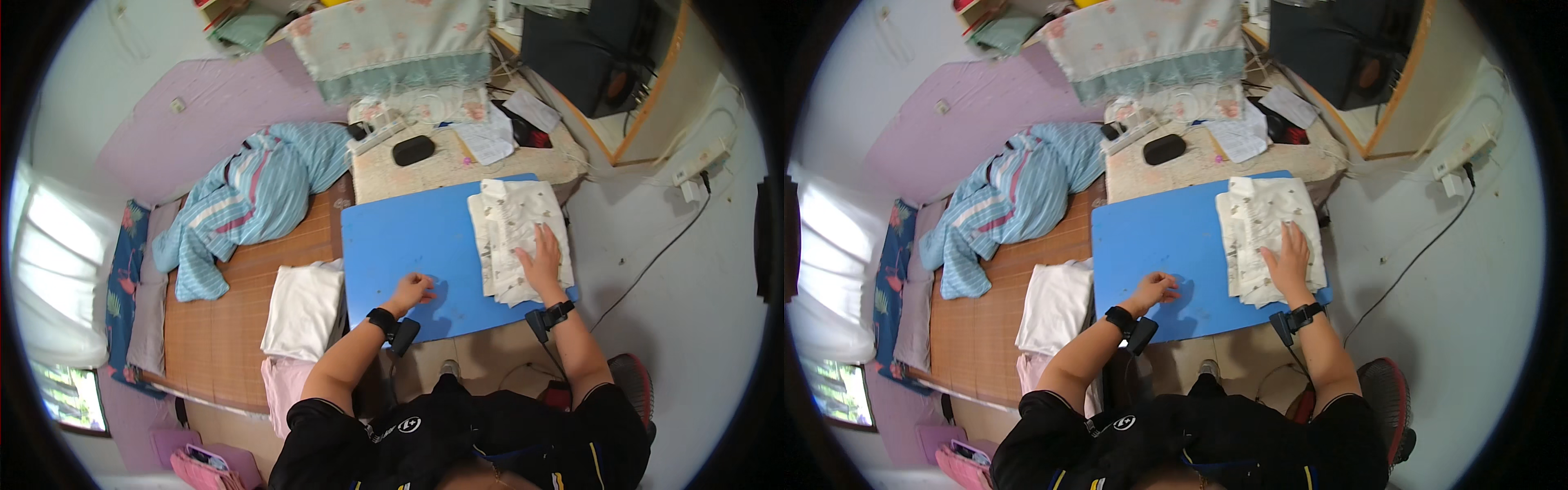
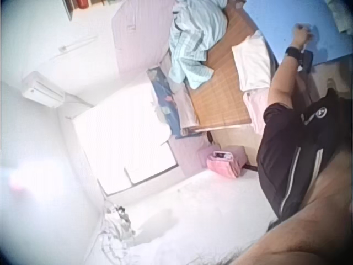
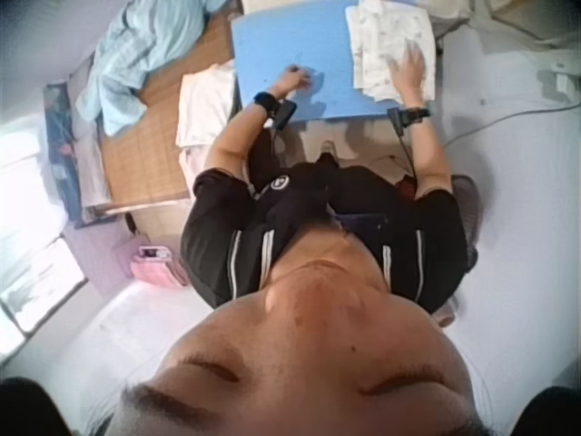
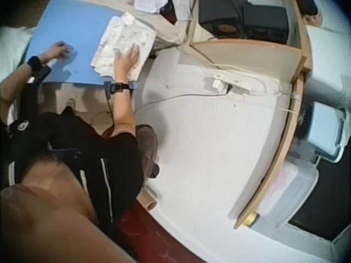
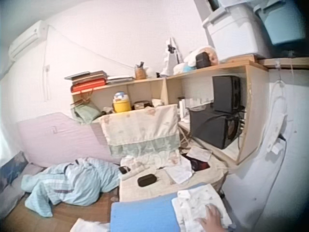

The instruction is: The person folds various pieces of clothing, including white shirts, patterned shorts, and a blue shirt, on a blue board. They then fold a light blue striped duvet on the bed.

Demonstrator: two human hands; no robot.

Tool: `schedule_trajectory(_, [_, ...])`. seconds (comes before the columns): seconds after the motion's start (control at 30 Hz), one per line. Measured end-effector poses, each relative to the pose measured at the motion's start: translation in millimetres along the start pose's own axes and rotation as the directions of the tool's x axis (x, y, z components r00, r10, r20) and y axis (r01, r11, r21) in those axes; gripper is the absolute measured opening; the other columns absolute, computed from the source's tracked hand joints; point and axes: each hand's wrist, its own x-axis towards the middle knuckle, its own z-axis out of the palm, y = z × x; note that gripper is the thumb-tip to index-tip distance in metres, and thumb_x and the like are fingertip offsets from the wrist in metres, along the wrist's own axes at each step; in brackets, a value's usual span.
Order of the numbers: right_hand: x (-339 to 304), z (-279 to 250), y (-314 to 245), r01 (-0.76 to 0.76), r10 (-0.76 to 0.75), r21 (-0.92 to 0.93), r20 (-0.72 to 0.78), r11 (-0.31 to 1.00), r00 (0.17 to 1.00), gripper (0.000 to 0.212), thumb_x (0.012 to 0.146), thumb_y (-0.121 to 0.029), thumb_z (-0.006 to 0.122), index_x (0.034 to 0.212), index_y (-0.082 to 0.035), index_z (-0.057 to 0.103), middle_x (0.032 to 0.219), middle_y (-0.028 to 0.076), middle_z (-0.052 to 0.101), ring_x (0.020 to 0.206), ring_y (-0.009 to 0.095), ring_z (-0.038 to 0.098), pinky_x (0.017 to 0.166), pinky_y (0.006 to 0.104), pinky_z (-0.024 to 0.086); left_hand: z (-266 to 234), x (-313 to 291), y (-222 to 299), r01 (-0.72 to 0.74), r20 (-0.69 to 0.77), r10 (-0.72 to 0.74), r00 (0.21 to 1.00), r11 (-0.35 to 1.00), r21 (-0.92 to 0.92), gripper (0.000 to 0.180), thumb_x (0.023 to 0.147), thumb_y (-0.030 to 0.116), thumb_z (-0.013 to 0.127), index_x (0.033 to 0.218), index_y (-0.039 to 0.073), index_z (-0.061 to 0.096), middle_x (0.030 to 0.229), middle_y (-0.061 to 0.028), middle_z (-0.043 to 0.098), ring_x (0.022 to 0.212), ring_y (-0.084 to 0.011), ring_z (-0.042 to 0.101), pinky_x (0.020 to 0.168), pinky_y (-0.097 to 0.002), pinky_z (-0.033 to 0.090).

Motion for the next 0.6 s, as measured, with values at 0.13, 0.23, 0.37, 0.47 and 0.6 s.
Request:
schedule_trajectory(0.13, [-6.1,29.6,-37.0,-0.035,0.068,-0.094,0.370,0.995,0.927,0.068,0.073,-0.033,0.065,0.127,-0.003,0.037,0.131,0.018,0.036,0.124,0.034,0.028,0.102,0.0463,0.020,-55.0,-54.7,-26.3,-0.076,-0.124,0.069,0.990,0.996,-0.051,0.022,0.087,0.021,0.051,0.095,0.000,0.051,0.090,-0.0093,0.058,0.076,-0.0192,0.061,0.067,-0.0294,0.050])
schedule_trajectory(0.23, [-11.9,31.0,-59.7,-0.083,0.146,-0.235,0.265,0.968,0.953,0.068,0.074,-0.032,0.065,0.129,-0.003,0.037,0.132,0.019,0.035,0.123,0.035,0.029,0.101,0.0451,0.022,-104.6,-105.1,-51.6,-0.193,-0.232,0.176,0.957,0.980,-0.053,0.021,0.086,0.019,0.052,0.092,-0.001,0.053,0.085,-0.0093,0.060,0.072,-0.0165,0.061,0.064,-0.0261,0.049])
schedule_trajectory(0.37, [-52.1,27.5,-129.7,0.048,-0.011,-0.188,0.194,0.981,0.981,0.053,0.079,-0.022,0.057,0.124,-0.001,0.038,0.133,0.019,0.031,0.122,0.036,0.029,0.100,0.0444,0.025,-185.1,-185.5,-101.3,-0.281,-0.428,0.213,0.879,0.954,-0.103,0.020,0.085,0.017,0.053,0.094,0.000,0.054,0.079,-0.0088,0.061,0.064,-0.0154,0.061,0.058,-0.0251,0.049])
schedule_trajectory(0.47, [-113.4,42.9,-218.6,0.056,-0.104,0.146,0.345,0.988,0.933,0.048,0.079,-0.019,0.056,0.121,0.001,0.040,0.128,0.021,0.036,0.118,0.037,0.034,0.098,0.0435,0.028,-246.0,-248.8,-163.7,-0.335,-0.581,0.303,0.755,0.941,0.055,0.017,0.082,0.015,0.057,0.086,-0.001,0.055,0.074,-0.0094,0.060,0.061,-0.0149,0.058,0.056,-0.0262,0.048])
schedule_trajectory(0.6, [-221.4,69.2,-344.0,0.060,-0.440,0.540,0.613,0.840,0.657,0.045,0.076,-0.023,0.061,0.112,0.000,0.047,0.107,0.019,0.050,0.100,0.033,0.049,0.084,0.0387,0.042,-308.6,-335.2,-266.3,-0.167,-0.759,0.327,0.564,0.945,0.282,0.028,0.073,0.021,0.067,0.084,-0.002,0.055,0.074,-0.0096,0.059,0.068,-0.0168,0.057,0.061,-0.0282,0.047])
